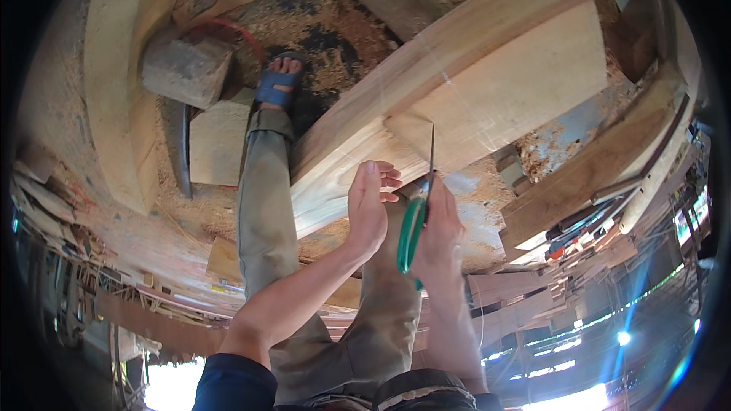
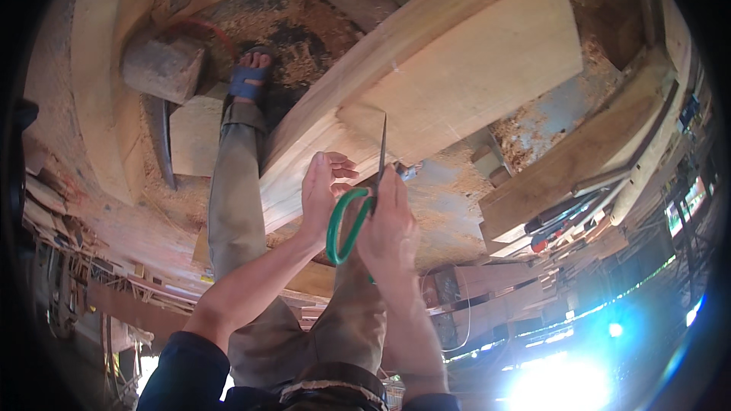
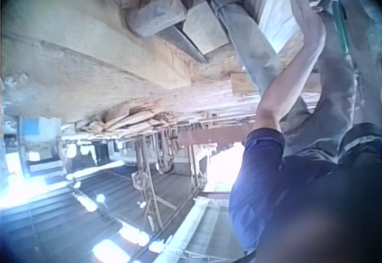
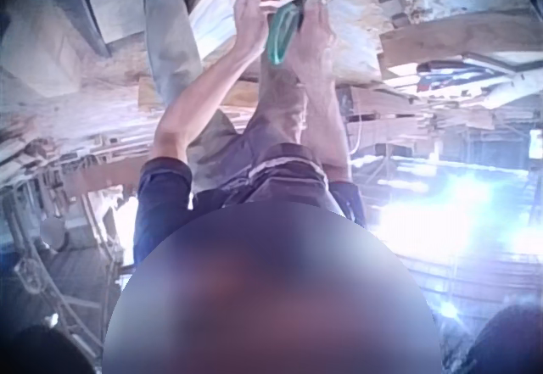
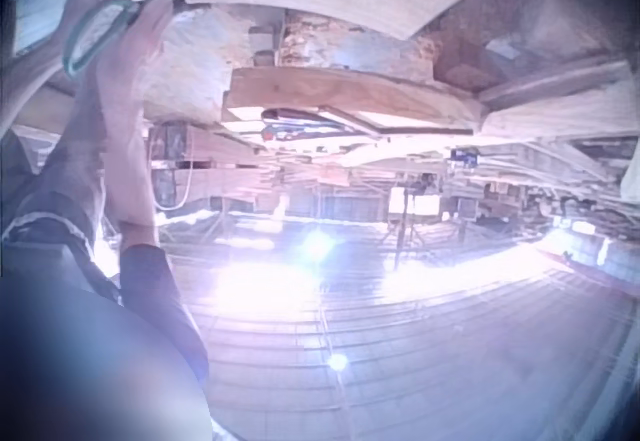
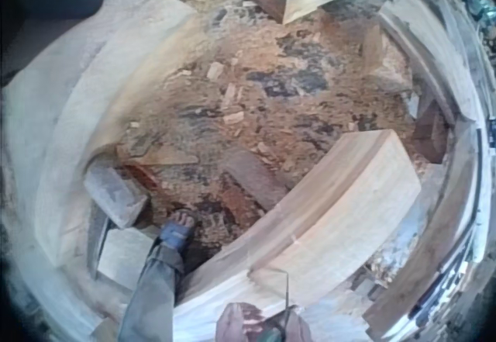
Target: The person marks a wooden plank with a white marker and a straightedge, then uses green-handled shears to cut along the marked line. The person sits on the floor to continue cutting and later stands to resume marking.
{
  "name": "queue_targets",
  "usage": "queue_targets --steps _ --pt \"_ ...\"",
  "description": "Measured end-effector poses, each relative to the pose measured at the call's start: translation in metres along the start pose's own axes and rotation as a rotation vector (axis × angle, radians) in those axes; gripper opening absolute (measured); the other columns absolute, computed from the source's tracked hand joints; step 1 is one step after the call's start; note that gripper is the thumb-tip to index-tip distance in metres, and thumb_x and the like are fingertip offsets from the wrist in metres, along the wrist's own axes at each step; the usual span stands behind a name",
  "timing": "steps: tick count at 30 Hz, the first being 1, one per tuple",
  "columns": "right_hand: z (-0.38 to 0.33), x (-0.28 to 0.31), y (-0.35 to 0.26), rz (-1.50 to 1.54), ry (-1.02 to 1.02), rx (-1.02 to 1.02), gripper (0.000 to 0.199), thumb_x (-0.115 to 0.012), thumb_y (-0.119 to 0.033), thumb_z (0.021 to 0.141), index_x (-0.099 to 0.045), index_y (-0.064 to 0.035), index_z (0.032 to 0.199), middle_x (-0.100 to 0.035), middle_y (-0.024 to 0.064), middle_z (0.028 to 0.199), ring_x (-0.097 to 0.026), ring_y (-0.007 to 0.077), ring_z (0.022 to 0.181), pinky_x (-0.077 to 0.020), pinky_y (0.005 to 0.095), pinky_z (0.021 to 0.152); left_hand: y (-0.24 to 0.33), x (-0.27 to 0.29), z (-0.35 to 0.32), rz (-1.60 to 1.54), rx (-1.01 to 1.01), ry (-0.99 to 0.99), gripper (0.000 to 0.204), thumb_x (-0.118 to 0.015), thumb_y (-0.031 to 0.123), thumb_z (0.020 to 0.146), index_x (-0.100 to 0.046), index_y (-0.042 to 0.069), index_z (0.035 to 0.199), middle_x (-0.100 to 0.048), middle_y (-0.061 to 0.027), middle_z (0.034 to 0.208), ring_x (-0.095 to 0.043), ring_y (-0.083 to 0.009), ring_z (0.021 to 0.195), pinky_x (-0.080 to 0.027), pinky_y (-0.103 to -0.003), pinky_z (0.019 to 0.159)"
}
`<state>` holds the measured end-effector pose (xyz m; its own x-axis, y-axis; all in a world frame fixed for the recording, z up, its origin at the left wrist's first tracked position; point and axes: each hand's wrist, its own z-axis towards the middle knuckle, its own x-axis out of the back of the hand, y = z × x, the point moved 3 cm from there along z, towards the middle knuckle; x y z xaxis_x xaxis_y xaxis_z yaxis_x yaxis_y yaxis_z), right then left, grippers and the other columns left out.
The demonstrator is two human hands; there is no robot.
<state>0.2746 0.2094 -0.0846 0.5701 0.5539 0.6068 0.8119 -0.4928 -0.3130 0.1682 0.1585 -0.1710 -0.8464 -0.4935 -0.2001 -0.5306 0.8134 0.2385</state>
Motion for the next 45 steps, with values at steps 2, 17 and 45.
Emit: queue_targets --steps 2,17,45 --pt "-0.002 -0.003 0.004 -0.129 -0.06 0.022 0.057 -0.067 -0.013 0.094 -0.05 0.0003 0.147 -0.062 0.0237 0.131 -0.071 0.0426 0.097 -0.0598 0.0479 0.078 0.0 0.006 -0.002 -0.014 0.029 0.028 0.045 -0.041 0.047 0.113 -0.061 0.006 0.113 -0.065 -0.0051 0.106 -0.062 -0.0132 0.096 -0.049 -0.029 0.082" --pt "-0.018 -0.032 0.032 -0.825 -0.41 0.498 0.072 -0.076 -0.015 0.074 -0.056 0.0036 0.14 -0.056 0.0091 0.126 -0.066 0.0189 0.089 -0.0613 0.0285 0.061 -0.044 0.064 0.0 0.011 0.469 0.023 0.036 -0.057 0.037 0.106 -0.069 0.005 0.118 -0.072 -0.0054 0.103 -0.066 -0.0138 0.088 -0.052 -0.031 0.076" --pt "-0.01 -0.016 0.03 -0.331 -0.294 0.318 0.065 -0.075 -0.012 0.081 -0.057 -0.0013 0.142 -0.063 0.0157 0.136 -0.072 0.031 0.101 -0.0625 0.0391 0.079 -0.007 0.044 0.005 0.113 0.427 -0.277 0.032 -0.063 0.035 0.106 -0.063 0.005 0.116 -0.073 -0.0076 0.094 -0.071 -0.0144 0.072 -0.054 -0.027 0.063"
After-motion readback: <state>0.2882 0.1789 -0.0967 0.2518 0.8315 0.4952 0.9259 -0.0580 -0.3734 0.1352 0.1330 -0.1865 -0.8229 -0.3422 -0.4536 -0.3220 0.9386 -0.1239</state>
